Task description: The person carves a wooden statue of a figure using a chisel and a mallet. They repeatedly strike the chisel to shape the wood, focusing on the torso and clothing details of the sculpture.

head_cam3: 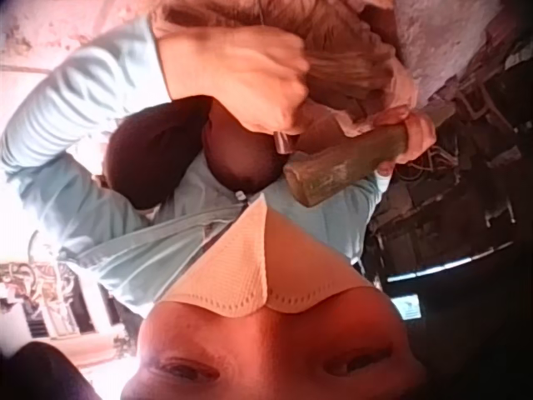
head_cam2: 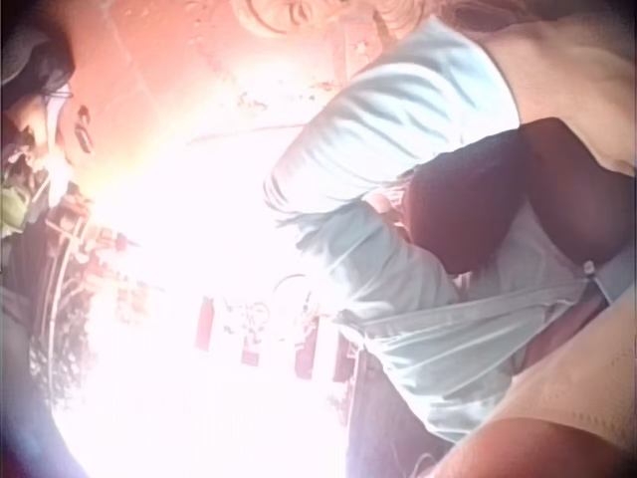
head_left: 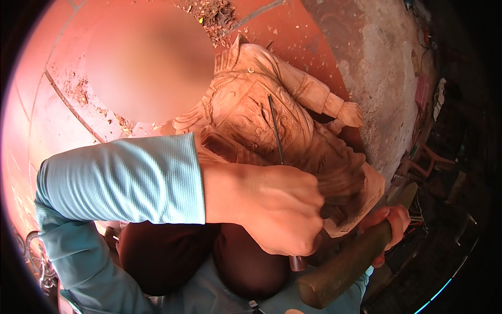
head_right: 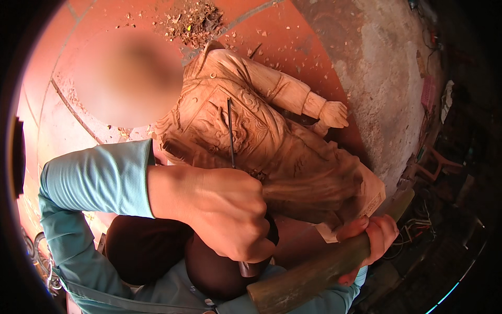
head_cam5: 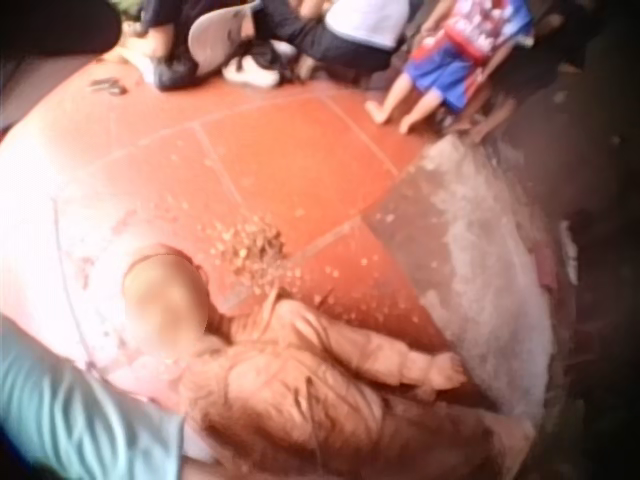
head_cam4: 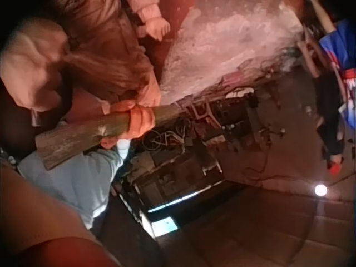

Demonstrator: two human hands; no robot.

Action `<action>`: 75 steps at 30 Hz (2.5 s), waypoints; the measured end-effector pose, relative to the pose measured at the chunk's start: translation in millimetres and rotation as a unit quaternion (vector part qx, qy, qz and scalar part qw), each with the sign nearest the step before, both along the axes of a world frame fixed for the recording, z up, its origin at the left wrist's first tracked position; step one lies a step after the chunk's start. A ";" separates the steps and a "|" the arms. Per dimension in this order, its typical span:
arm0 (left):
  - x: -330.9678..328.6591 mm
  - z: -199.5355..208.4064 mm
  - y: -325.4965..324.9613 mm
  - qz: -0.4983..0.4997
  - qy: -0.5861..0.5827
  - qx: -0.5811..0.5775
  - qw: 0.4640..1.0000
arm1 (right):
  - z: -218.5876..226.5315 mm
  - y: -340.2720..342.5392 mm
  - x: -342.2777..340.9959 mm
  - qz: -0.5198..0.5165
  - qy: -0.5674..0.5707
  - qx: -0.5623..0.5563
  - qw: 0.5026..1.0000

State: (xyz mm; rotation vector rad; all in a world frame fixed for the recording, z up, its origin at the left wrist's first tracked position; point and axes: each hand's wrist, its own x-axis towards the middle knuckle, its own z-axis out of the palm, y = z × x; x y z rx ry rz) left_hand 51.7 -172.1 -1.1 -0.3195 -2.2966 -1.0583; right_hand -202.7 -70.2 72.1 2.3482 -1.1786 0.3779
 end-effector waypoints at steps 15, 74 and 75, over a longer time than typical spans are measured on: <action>-13.8 3.5 11.3 0.136 0.104 -0.037 0.984 | -5.7 -2.8 4.7 -0.034 -0.108 0.043 0.993; -107.0 -6.1 -64.3 0.578 0.078 0.229 0.779 | -14.3 -116.2 -46.5 -0.339 -0.445 0.284 0.779; -105.8 -5.8 -63.5 0.572 0.071 0.226 0.785 | -15.0 -114.0 -45.0 -0.312 -0.394 0.275 0.820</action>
